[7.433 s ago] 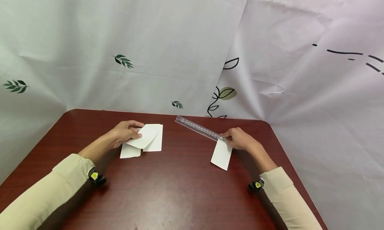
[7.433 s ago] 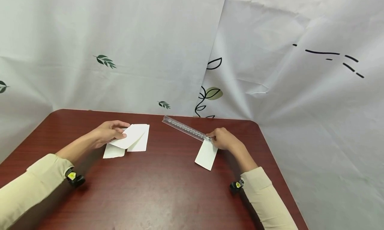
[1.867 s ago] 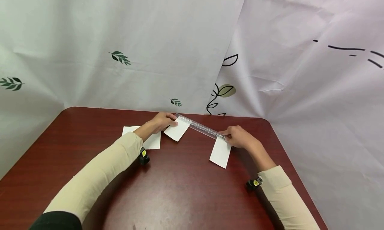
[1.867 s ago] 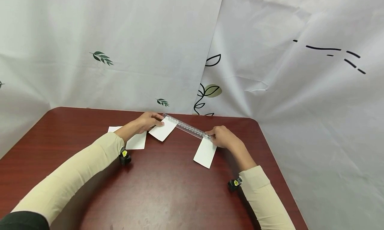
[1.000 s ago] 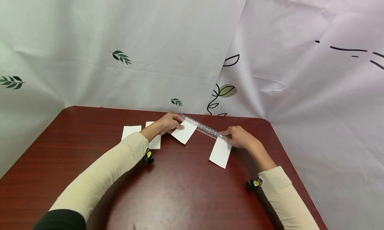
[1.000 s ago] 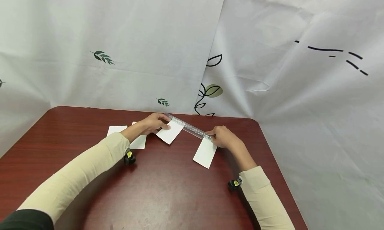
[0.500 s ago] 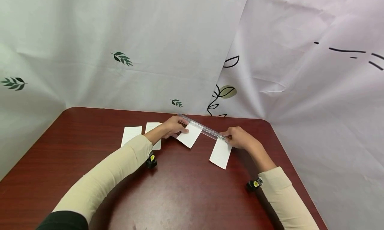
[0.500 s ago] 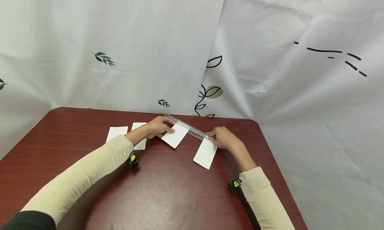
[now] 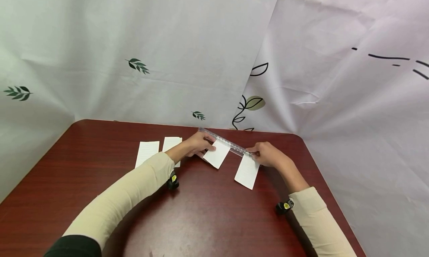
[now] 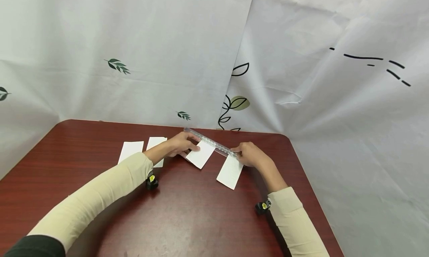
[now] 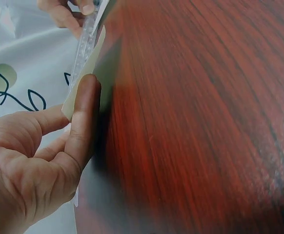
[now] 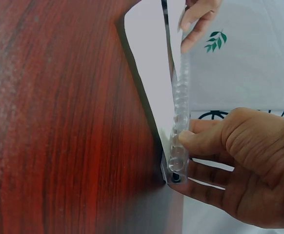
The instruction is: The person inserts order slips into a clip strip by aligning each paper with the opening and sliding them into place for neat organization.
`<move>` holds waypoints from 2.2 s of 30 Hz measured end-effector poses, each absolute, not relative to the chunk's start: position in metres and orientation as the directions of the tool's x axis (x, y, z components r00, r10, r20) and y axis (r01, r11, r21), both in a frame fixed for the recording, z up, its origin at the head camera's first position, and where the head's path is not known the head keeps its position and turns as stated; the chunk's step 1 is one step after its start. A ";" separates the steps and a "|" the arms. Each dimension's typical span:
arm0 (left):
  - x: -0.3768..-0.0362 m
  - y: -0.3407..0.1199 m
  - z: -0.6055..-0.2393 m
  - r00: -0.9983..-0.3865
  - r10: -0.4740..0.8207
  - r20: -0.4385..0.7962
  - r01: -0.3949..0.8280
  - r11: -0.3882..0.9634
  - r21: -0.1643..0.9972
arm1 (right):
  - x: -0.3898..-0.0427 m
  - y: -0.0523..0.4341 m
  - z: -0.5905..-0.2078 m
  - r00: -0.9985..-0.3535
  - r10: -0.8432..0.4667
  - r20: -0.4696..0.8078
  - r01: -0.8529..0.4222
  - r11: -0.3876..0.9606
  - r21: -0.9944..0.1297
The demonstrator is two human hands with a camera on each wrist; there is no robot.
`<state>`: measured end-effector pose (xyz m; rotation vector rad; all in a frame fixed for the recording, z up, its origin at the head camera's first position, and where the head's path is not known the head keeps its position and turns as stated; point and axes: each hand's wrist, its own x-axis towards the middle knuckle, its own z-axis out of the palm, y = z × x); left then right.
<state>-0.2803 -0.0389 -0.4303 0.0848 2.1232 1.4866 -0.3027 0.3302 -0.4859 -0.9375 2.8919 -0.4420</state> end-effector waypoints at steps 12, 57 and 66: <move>-0.272 -0.024 -0.428 -0.811 0.411 -0.417 -0.284 0.347 0.894 | -0.307 0.334 -0.488 -0.829 -0.558 -0.018 -0.524 0.788 -0.323; -0.259 0.000 -0.425 -0.778 0.468 -0.418 -0.285 0.329 0.900 | -0.298 0.324 -0.476 -0.824 -0.566 -0.013 -0.534 0.785 -0.313; -0.256 0.001 -0.421 -0.801 0.429 -0.418 -0.209 0.453 0.867 | -0.309 0.327 -0.485 -0.850 -0.522 -0.062 -0.486 0.825 -0.290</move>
